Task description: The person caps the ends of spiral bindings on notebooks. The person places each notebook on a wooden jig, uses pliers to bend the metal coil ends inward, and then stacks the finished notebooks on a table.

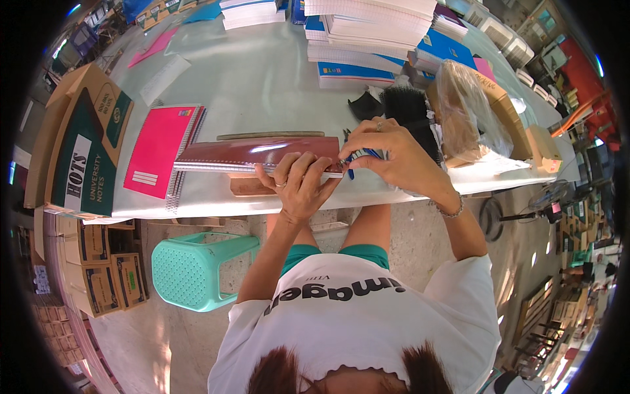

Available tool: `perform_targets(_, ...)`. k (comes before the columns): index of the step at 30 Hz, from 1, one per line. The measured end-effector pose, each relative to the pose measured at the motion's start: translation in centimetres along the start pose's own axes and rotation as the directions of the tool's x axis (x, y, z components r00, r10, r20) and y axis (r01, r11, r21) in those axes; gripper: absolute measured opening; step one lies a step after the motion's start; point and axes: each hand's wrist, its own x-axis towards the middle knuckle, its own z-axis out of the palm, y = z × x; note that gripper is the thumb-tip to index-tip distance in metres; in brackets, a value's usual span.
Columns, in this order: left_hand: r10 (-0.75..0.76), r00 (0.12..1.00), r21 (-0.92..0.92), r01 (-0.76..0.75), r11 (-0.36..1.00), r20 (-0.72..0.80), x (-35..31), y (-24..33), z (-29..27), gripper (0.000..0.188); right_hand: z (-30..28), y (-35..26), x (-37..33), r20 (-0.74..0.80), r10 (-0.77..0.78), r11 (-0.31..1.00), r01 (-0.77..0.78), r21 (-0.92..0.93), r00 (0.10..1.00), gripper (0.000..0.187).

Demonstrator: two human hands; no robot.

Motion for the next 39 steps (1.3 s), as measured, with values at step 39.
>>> perform_targets(39, 0.014, 0.946, 0.089, -0.045, 0.995, 0.323, 10.2, -0.5, 0.8, 0.037, 0.4, 1.8, 3.3, -0.36, 0.071, 0.997, -0.054, 0.059, 0.93, 0.014)
